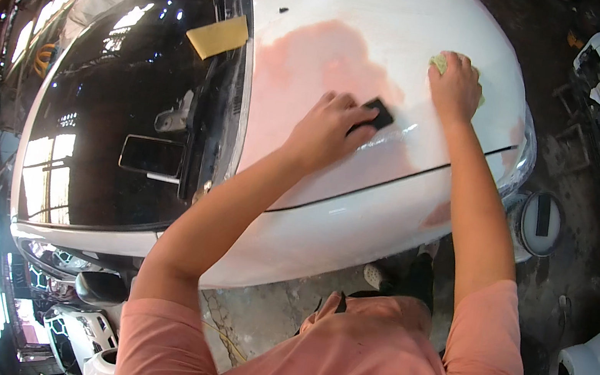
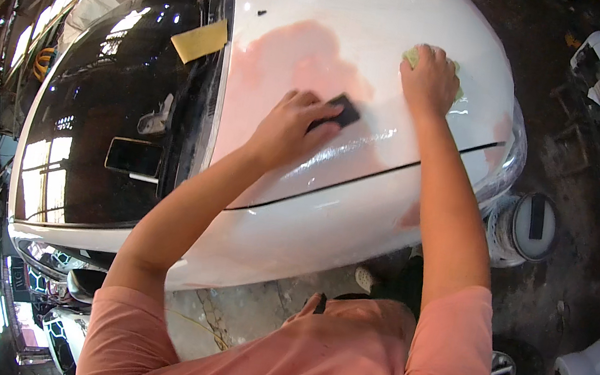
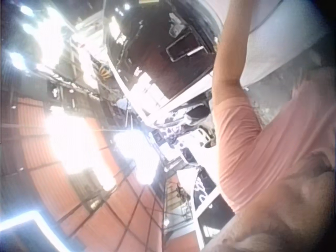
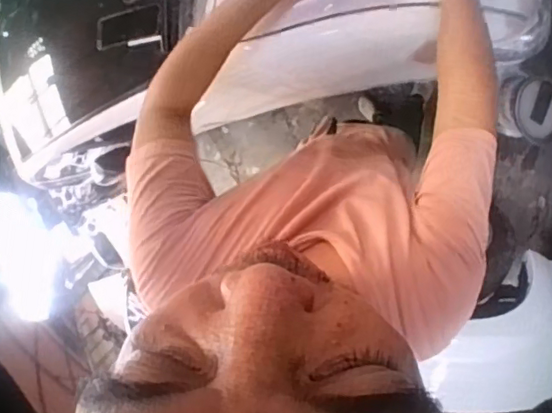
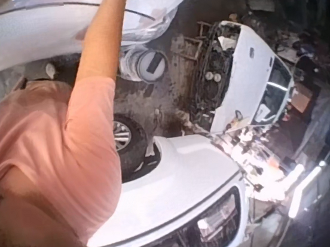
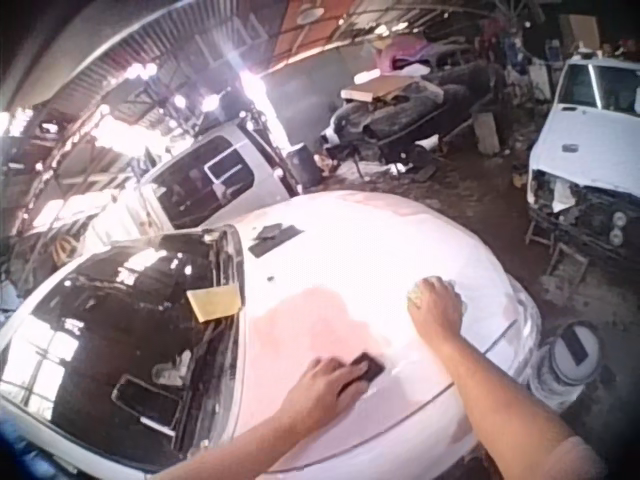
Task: The person sands the hood of a white car using a sanding block and a cloth, frequently dipping the block into a bucket of water.
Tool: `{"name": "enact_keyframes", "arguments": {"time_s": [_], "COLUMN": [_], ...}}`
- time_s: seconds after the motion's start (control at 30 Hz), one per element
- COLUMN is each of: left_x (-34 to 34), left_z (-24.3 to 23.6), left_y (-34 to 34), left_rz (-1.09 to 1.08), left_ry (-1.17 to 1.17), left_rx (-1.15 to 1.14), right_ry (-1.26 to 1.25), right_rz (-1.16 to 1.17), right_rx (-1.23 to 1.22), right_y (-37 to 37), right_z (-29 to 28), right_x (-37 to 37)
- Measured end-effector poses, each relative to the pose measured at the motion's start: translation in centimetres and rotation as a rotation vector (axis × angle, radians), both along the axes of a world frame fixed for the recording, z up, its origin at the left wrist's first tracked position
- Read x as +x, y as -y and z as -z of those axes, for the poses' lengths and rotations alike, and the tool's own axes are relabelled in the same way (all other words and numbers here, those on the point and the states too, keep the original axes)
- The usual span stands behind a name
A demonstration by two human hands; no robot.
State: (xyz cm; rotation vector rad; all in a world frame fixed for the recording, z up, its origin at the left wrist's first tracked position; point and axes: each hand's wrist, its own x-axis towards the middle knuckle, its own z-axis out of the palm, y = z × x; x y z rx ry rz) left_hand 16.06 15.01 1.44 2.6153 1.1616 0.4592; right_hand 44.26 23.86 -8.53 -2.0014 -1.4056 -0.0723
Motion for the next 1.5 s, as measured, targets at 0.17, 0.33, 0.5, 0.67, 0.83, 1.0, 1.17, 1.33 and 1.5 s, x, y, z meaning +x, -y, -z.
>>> {"name": "enact_keyframes", "arguments": {"time_s": [0.17, 0.33, 0.5, 0.67, 0.83, 1.0, 1.17, 1.33, 1.5], "left_x": [-5.9, -8.1, 2.4, -6.3, -6.8, 1.7, -7.2, -5.3, 4.8], "left_z": [-1.4, -1.7, 0.8, -1.1, -2.0, 0.3, -2.0, -1.2, 1.2], "left_y": [4.3, 5.4, -1.4, 4.2, 3.0, -3.9, 3.0, 1.3, -5.4], "left_rz": [-0.042, -0.006, -0.038, 0.002, 0.109, 0.128, 0.091, 0.183, 0.185], "left_ry": [-0.112, -0.096, -0.013, -0.105, -0.144, -0.056, -0.175, -0.126, -0.044], "left_rx": [-0.034, 0.04, -0.005, 0.003, -0.017, -0.028, 0.004, 0.03, 0.02], "right_ry": [-0.008, -0.033, 0.006, 0.017, -0.041, -0.009, -0.017, -0.037, -0.016], "right_rz": [0.025, 0.019, -0.007, 0.018, 0.005, -0.021, 0.015, -0.01, -0.042], "right_rx": [0.005, -0.021, 0.032, 0.1, 0.049, 0.081, 0.09, 0.095, 0.122], "right_y": [0.3, 0.2, 0.2, 0.0, 0.3, 0.3, 0.0, -0.1, 0.1], "right_z": [0.8, 0.4, 0.8, 1.8, 0.8, 1.2, 1.8, 1.5, 1.2], "right_x": [1.0, 0.3, 0.0, 1.4, 0.3, -0.1, 1.4, 0.7, -0.2]}}
